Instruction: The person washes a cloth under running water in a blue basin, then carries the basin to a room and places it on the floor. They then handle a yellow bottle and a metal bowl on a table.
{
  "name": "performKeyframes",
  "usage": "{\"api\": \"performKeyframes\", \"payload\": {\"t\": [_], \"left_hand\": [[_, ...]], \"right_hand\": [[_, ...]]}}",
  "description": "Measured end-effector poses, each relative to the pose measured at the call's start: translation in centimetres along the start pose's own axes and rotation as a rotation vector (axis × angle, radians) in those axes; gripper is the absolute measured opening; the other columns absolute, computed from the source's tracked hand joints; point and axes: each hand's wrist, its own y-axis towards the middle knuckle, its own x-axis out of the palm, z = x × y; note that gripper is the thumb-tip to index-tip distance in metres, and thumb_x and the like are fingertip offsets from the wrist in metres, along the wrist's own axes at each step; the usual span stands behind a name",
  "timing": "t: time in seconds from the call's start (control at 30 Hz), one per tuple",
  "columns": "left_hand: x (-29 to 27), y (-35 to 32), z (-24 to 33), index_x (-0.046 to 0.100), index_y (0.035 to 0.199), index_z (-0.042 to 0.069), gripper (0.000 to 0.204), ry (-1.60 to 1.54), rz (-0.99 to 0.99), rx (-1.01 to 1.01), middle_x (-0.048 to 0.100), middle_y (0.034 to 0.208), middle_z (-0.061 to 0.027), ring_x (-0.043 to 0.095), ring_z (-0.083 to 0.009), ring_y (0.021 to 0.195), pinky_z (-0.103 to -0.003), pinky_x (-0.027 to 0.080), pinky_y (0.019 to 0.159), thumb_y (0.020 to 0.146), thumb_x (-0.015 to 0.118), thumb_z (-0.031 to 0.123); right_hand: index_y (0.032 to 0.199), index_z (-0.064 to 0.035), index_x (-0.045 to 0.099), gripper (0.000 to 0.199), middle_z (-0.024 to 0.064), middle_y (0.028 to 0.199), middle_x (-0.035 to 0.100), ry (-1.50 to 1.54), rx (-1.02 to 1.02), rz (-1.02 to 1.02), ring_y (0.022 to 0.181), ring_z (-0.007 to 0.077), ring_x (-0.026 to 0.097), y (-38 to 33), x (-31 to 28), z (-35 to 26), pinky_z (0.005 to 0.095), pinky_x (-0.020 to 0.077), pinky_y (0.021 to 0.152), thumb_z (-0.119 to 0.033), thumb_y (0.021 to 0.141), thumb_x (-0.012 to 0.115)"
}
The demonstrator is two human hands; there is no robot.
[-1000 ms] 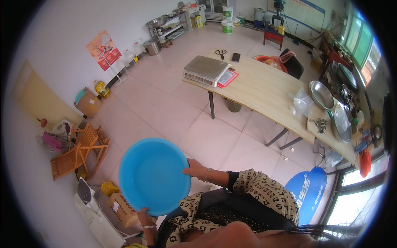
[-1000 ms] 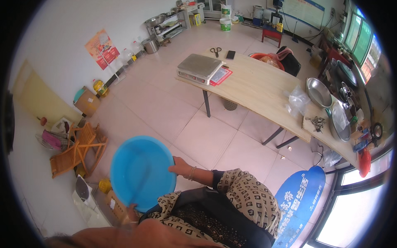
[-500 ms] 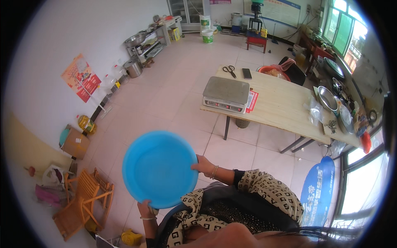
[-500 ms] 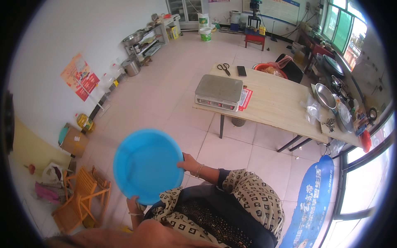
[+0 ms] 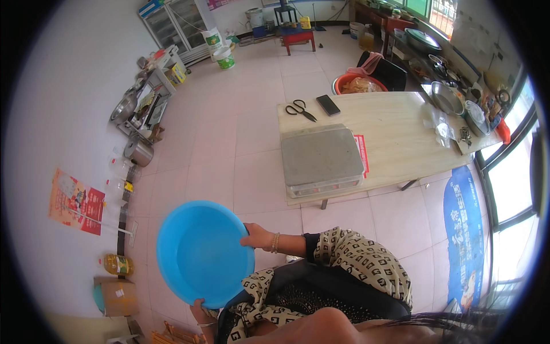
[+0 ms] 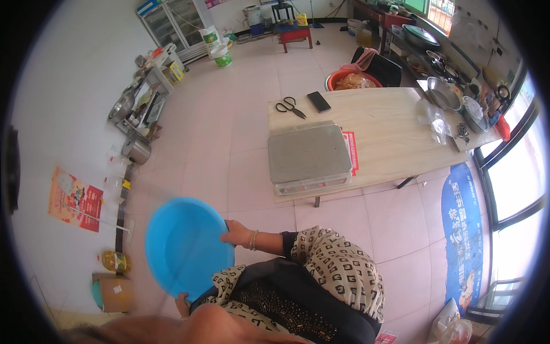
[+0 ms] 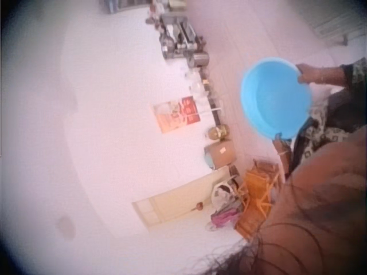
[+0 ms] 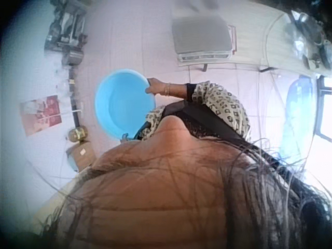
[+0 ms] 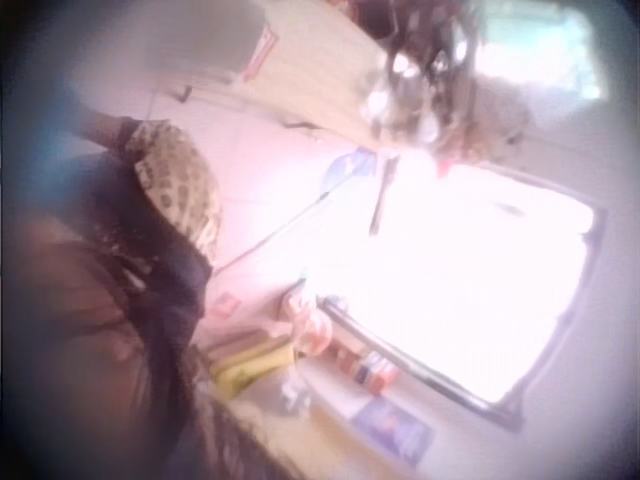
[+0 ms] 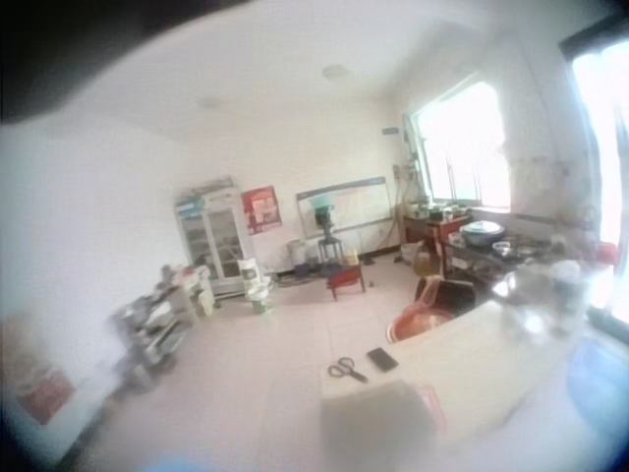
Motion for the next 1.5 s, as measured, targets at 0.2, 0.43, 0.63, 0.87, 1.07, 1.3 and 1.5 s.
{"api": "performKeyframes", "payload": {"t": [0.2,0.43,0.63,0.87,1.07,1.3,1.5], "left_hand": [[7.4,15.2,6.9,0.048,0.096,-0.004,0.033,-0.081,-0.051,-0.076,0.051,0.086,-0.0123,0.054,-0.0255,0.07,-0.034,0.048,0.055,0.067,0.05,0.011],[13.6,39.3,5.5,0.049,0.101,-0.004,0.036,-0.084,-0.295,0.048,0.053,0.088,-0.0106,0.055,-0.024,0.071,-0.033,0.048,0.057,0.067,0.051,0.007],[27.6,55.3,11.7,0.052,0.09,-0.001,0.023,-0.216,-0.583,-0.123,0.053,0.079,-0.0072,0.053,-0.0187,0.066,-0.029,0.045,0.056,0.068,0.052,0.005],[44.8,71.1,12.9,0.048,0.071,0.005,0.005,-0.2,-0.698,-0.179,0.041,0.055,0.002,0.031,-0.0084,0.033,-0.024,0.025,0.034,0.07,0.052,0.008],[58.8,80.9,16.6,0.053,0.088,0.0,0.019,-0.01,-0.833,-0.045,0.047,0.06,-0.0003,0.035,-0.0086,0.035,-0.023,0.026,0.033,0.07,0.052,0.008],[75.6,91.6,19.6,0.05,0.102,-0.005,0.032,-0.133,-0.943,-0.303,0.057,0.086,-0.0115,0.059,-0.0232,0.076,-0.033,0.051,0.063,0.072,0.051,0.006],[88.5,99.8,18.0,0.054,0.094,-0.004,0.027,-0.138,-0.97,-0.36,0.058,0.078,-0.0085,0.057,-0.0184,0.063,-0.029,0.048,0.054,0.07,0.054,0.008]], "right_hand": [[0.118,0.0058,0.046,0.05,0.0138,0.091,0.059,0.092,-0.019,0.131,0.074,0.0198,0.06,12.9,-3.7,-1.4,0.0313,0.0521,0.059,-0.008,0.072,0.06],[0.119,0.0052,0.046,0.051,0.015,0.096,0.06,0.175,-0.098,0.378,0.079,0.0216,0.061,27.3,-10.0,-4.8,0.0327,0.0523,0.063,-0.005,0.071,0.06],[0.115,0.0047,0.05,0.047,0.0127,0.09,0.061,0.202,-0.117,0.673,0.076,0.0197,0.06,34.7,-18.1,-9.5,0.0312,0.0511,0.061,-0.004,0.07,0.061],[0.112,0.0045,0.052,0.043,0.0098,0.086,0.061,0.196,-0.182,0.84,0.076,0.0164,0.058,43.9,-31.2,-16.1,0.029,0.0493,0.063,-0.002,0.07,0.061],[0.11,0.0061,0.052,0.044,0.0115,0.085,0.061,0.132,-0.235,0.964,0.073,0.0174,0.058,51.5,-43.6,-19.7,0.0304,0.0488,0.064,-0.004,0.068,0.059],[0.109,0.008,0.052,0.043,0.0102,0.088,0.061,0.33,-0.277,1.095,0.075,0.0156,0.057,57.4,-56.2,-28.7,0.0283,0.0481,0.065,-0.003,0.068,0.058],[0.108,0.0079,0.051,0.041,0.0079,0.089,0.059,0.292,-0.253,1.107,0.074,0.0132,0.055,63.0,-67.1,-31.5,0.0251,0.0464,0.064,-0.001,0.068,0.054]]}}
